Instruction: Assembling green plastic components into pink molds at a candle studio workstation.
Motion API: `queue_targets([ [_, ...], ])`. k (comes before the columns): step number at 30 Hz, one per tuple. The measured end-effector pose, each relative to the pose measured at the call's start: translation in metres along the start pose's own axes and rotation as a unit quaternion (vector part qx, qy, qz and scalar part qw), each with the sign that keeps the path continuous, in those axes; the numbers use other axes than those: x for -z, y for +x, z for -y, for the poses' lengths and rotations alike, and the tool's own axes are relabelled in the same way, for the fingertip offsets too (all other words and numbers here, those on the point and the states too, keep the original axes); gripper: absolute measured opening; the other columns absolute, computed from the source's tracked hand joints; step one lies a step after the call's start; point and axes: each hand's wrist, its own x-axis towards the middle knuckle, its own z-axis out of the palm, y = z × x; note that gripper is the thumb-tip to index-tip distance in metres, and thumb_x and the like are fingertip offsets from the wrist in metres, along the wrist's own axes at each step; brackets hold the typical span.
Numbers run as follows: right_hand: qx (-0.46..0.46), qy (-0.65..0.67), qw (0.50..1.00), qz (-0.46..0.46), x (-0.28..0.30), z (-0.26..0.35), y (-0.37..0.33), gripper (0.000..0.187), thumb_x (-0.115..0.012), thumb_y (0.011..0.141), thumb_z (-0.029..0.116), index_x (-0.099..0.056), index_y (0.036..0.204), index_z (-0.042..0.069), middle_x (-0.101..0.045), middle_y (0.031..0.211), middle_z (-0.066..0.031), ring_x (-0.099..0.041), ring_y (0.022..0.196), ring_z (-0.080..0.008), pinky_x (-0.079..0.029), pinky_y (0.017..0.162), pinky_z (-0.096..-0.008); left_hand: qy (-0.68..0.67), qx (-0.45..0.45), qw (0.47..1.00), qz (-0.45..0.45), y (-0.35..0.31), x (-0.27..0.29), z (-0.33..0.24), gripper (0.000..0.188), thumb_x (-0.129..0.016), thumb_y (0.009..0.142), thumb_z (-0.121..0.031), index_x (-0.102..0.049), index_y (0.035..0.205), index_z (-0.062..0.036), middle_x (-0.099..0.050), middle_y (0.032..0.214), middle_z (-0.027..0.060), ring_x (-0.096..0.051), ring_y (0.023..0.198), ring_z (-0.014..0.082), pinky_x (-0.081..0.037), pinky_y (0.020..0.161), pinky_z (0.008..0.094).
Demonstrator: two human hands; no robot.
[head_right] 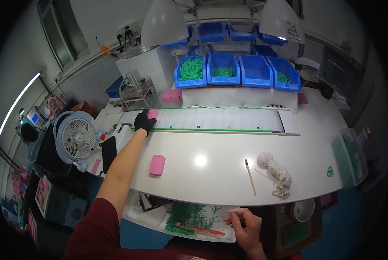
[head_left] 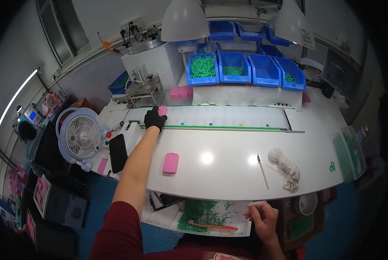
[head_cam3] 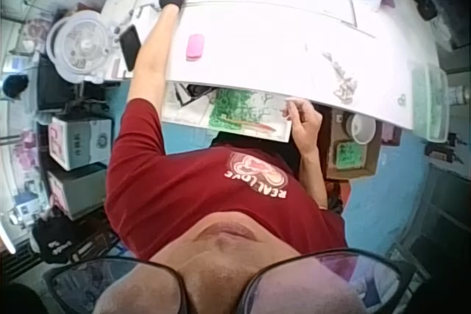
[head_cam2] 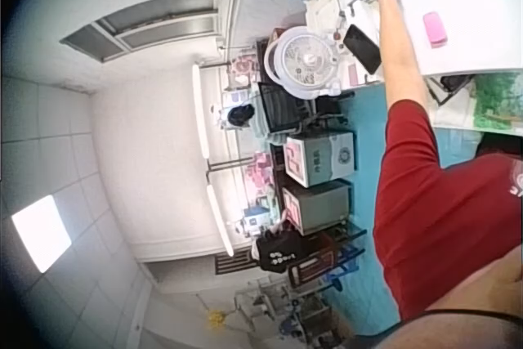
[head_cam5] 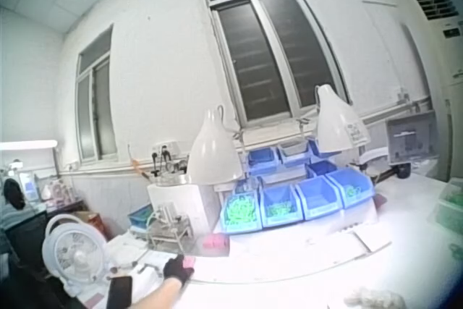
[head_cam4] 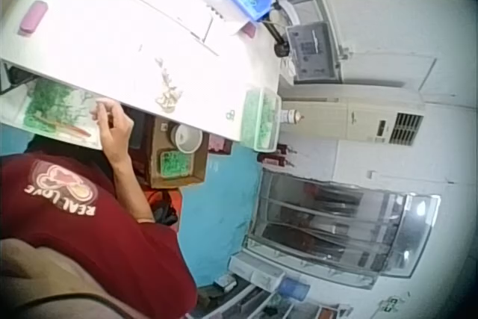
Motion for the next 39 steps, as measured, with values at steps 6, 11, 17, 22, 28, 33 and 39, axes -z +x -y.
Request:
queue_targets([
  [6, -0.009, -0.003, 1.000, 0.002, -0.002, 0.001, -0.001, 0.010, -0.059, 0.093, 0.003, -0.063, 0.092, -0.005, -0.071, 0.075, -0.0125, -0.069, 0.067, -0.0126, -0.055, 0.059, -0.0232, -0.103, -0.057, 0.993, -0.025, -0.016, 0.006, -0.033, 0.060, -0.076, 0.069, -0.033, -0.057, 0.121, -0.0111, -0.064, 0.107, 0.0191, -0.061, 0.101, 0.0357, -0.049, 0.087, 0.0450],
  [11, -0.002, -0.008, 1.000, 0.011, -0.007, 0.001, 0.003, 0.010, -0.059, 0.093, 0.003, -0.063, 0.091, -0.005, -0.071, 0.075, -0.0125, -0.069, 0.066, -0.0128, -0.055, 0.059, -0.0232, -0.048, -0.047, 0.998, 0.022, -0.021, -0.003, -0.047, 0.053, -0.078, 0.070, -0.034, -0.061, 0.117, -0.0154, -0.060, 0.105, 0.0185, -0.060, 0.102, 0.0356, -0.051, 0.086, 0.0454],
  [17, -0.007, 0.000, 1.000, 0.010, -0.008, 0.002, -0.001, 0.009, -0.057, 0.093, 0.003, -0.063, 0.092, -0.005, -0.070, 0.075, -0.0119, -0.068, 0.066, -0.0131, -0.054, 0.059, -0.0231, -0.025, -0.059, 0.998, -0.011, -0.034, 0.020, -0.026, 0.070, -0.073, 0.076, -0.048, -0.052, 0.127, -0.0040, -0.057, 0.116, 0.0238, -0.058, 0.107, 0.0383, -0.048, 0.088, 0.0463],
  [22, 0.007, 0.014, 1.000, -0.006, -0.004, 0.007, -0.005, 0.010, -0.056, 0.093, 0.001, -0.064, 0.093, -0.004, -0.070, 0.076, -0.0119, -0.068, 0.067, -0.0131, -0.054, 0.060, -0.0235, -0.002, -0.084, 0.979, 0.185, -0.116, 0.102, -0.054, 0.067, -0.064, 0.078, -0.062, -0.061, 0.112, -0.0050, -0.067, 0.102, 0.0193, -0.065, 0.097, 0.0352, -0.050, 0.082, 0.0419],
  [28, 0.008, 0.035, 0.997, 0.063, -0.031, 0.015, 0.004, 0.013, -0.056, 0.096, 0.007, -0.064, 0.097, -0.003, -0.070, 0.079, -0.0083, -0.067, 0.069, -0.0108, -0.054, 0.061, -0.0225, -0.088, -0.235, 0.959, 0.133, -0.216, 0.112, -0.053, 0.050, -0.080, 0.068, -0.035, -0.065, 0.109, -0.0109, -0.063, 0.099, 0.0096, -0.062, 0.095, 0.0268, -0.050, 0.082, 0.0366],
  [33, -0.156, 0.228, 0.955, 0.110, -0.055, -0.010, 0.033, 0.045, -0.050, 0.101, 0.036, -0.050, 0.124, -0.003, -0.061, 0.117, -0.0155, -0.063, 0.106, -0.0193, -0.054, 0.085, -0.0309, -0.369, -0.287, 0.872, 0.148, -0.281, 0.131, -0.105, 0.055, -0.084, 0.063, -0.011, -0.063, 0.114, -0.0088, -0.063, 0.107, 0.0054, -0.057, 0.087, 0.0184, -0.048, 0.079, 0.0316],
  [39, -0.208, 0.287, 0.924, 0.145, -0.052, -0.014, 0.028, 0.046, -0.049, 0.102, 0.034, -0.048, 0.129, -0.003, -0.059, 0.118, -0.0138, -0.062, 0.108, -0.0213, -0.054, 0.090, -0.0346, -0.433, -0.278, 0.829, 0.220, -0.323, 0.134, -0.131, 0.056, -0.079, 0.068, -0.003, -0.059, 0.120, -0.0031, -0.062, 0.111, 0.0074, -0.057, 0.089, 0.0151, -0.050, 0.083, 0.0303],
])
